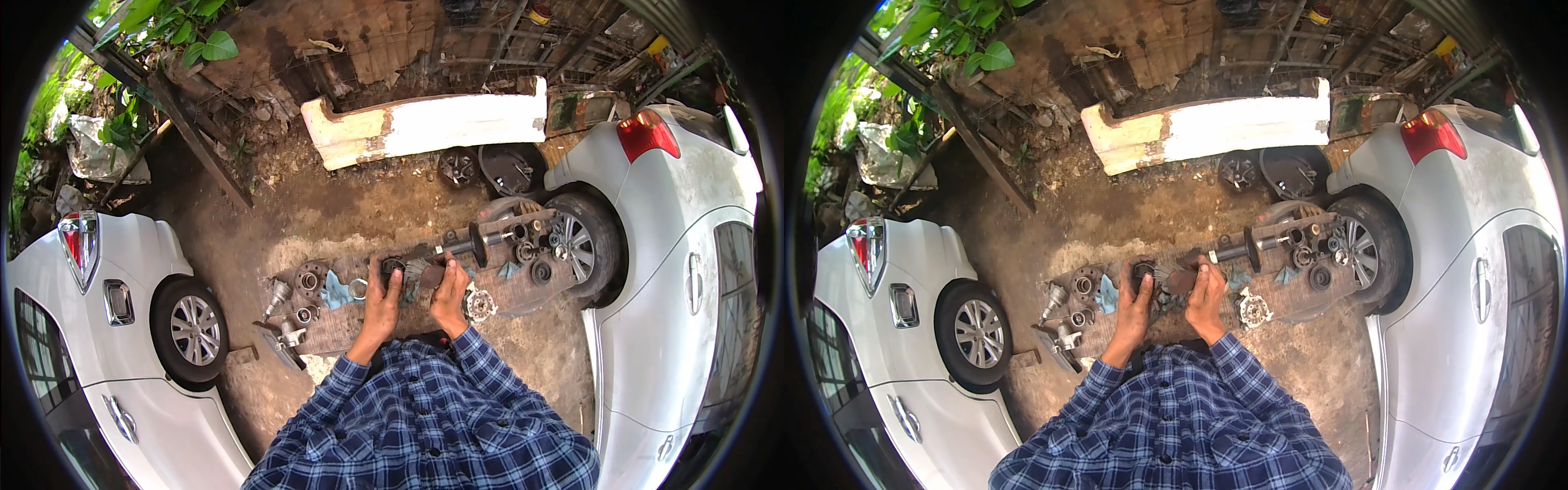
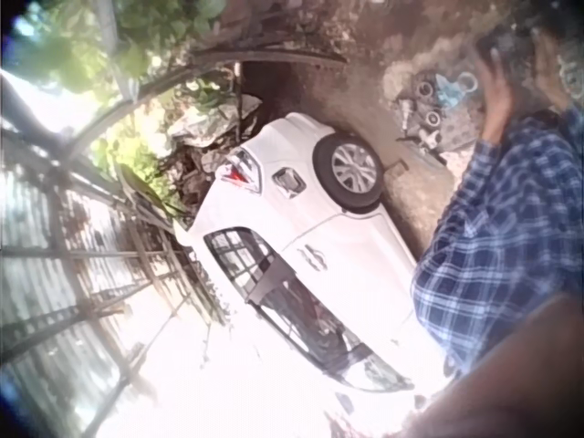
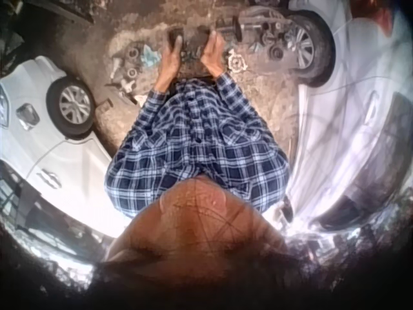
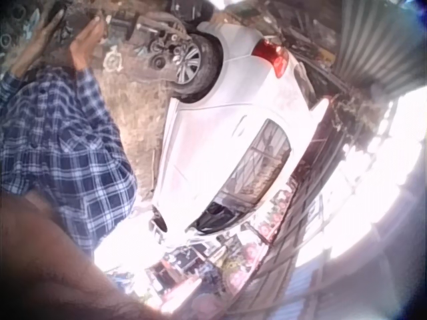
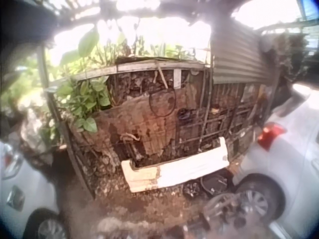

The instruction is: The person scrubs a cylindrical metal car part with a wire brush, repeatedly rotating and repositioning the part to clean different surfaces. The person also handles a smaller metal ring and a dark cylindrical component, scrubbing each with the brush.

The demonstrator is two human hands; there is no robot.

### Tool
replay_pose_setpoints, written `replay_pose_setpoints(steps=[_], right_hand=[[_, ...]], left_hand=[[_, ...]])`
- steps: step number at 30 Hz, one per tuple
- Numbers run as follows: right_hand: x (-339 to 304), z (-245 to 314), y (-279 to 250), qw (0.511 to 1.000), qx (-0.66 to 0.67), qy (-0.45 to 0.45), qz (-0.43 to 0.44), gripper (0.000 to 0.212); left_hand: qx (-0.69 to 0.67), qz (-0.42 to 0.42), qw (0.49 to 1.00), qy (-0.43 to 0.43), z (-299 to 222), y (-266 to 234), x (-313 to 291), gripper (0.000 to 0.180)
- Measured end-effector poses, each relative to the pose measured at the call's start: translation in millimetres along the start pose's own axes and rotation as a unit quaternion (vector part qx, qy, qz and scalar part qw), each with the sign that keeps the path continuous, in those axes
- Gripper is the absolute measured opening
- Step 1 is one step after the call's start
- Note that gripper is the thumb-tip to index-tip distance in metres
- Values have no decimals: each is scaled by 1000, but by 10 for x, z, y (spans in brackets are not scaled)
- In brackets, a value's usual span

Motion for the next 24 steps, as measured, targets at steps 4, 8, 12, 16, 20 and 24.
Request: replay_pose_setpoints(steps=[4,8,12,16,20,24], right_hand=[[14,-26,-30,997,-32,-71,-26,49],[18,-53,-17,995,-25,-90,-19,47],[37,-90,18,1000,-18,-1,-22,46],[53,3,32,992,-17,-123,-31,48],[110,-123,103,1000,13,13,-1,48],[75,-119,165,985,-37,-161,-50,49]], left_hand=[[51,8,999,-15,27,1,-20,78],[-34,19,999,-30,53,29,-1,81],[-35,10,999,-30,44,19,-9,83],[7,9,1000,-27,23,-18,-13,82],[-24,2,998,-52,47,-40,22,81],[6,-35,999,-16,26,-20,52,63]])
Point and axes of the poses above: each hand's wrist, its own x-axis towards the middle knuckle, its own y-axis out of the palm, z = x × y, the point moved 3 cm from there along x, towards the middle knuckle, and after that the axes turned 13 degrees about -x, right-handed, at the moved point
